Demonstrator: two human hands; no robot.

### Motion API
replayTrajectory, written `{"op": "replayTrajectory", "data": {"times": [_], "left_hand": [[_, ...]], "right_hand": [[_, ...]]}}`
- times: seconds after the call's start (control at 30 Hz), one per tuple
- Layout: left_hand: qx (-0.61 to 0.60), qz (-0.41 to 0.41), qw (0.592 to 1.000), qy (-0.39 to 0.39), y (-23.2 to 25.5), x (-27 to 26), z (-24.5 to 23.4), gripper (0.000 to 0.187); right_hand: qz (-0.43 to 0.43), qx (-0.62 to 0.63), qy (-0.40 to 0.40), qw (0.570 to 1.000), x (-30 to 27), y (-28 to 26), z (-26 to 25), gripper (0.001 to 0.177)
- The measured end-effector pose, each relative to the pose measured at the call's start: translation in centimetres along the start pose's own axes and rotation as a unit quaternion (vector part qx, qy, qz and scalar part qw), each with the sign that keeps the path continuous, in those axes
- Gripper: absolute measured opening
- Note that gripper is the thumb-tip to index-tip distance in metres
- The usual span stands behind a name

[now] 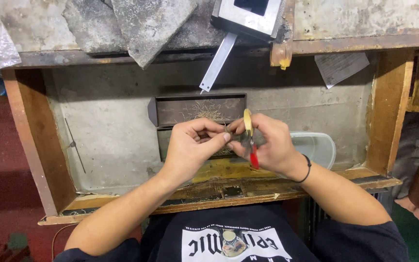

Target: Cutting thin metal wire into small, uniform segments using jewelry snips at a workbench.

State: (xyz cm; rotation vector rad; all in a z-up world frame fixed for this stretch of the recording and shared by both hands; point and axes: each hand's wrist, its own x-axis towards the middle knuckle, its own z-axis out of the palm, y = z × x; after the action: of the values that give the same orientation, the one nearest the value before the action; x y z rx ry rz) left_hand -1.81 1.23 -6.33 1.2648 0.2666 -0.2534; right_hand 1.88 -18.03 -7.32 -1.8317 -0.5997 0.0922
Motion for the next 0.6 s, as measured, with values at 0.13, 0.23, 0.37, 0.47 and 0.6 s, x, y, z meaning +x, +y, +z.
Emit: {"op": "replayTrajectory", "data": {"times": [0.13,0.23,0.37,0.47,0.6], "left_hand": [[0.018,0.008,1.000,-0.002,-0.4,0.1,-0.6,0.015],[0.042,0.036,0.998,-0.003,0.4,0.1,-1.0,0.016],[0.067,0.057,0.996,-0.009,1.6,0.1,-1.6,0.019],[0.086,0.052,0.995,-0.009,2.3,-0.1,-1.5,0.015],[0.123,0.027,0.992,0.001,2.8,-0.2,-1.4,0.011]], "right_hand": [[-0.016,-0.015,-0.045,0.999,1.5,0.0,-2.6,0.031],[0.010,-0.057,-0.101,0.993,1.7,0.2,-5.3,0.038],[0.043,-0.157,-0.150,0.975,2.1,-0.6,-7.7,0.035],[0.057,-0.229,-0.189,0.953,2.3,-0.3,-8.6,0.042],[0.055,-0.300,-0.244,0.921,2.2,0.4,-8.7,0.053]]}}
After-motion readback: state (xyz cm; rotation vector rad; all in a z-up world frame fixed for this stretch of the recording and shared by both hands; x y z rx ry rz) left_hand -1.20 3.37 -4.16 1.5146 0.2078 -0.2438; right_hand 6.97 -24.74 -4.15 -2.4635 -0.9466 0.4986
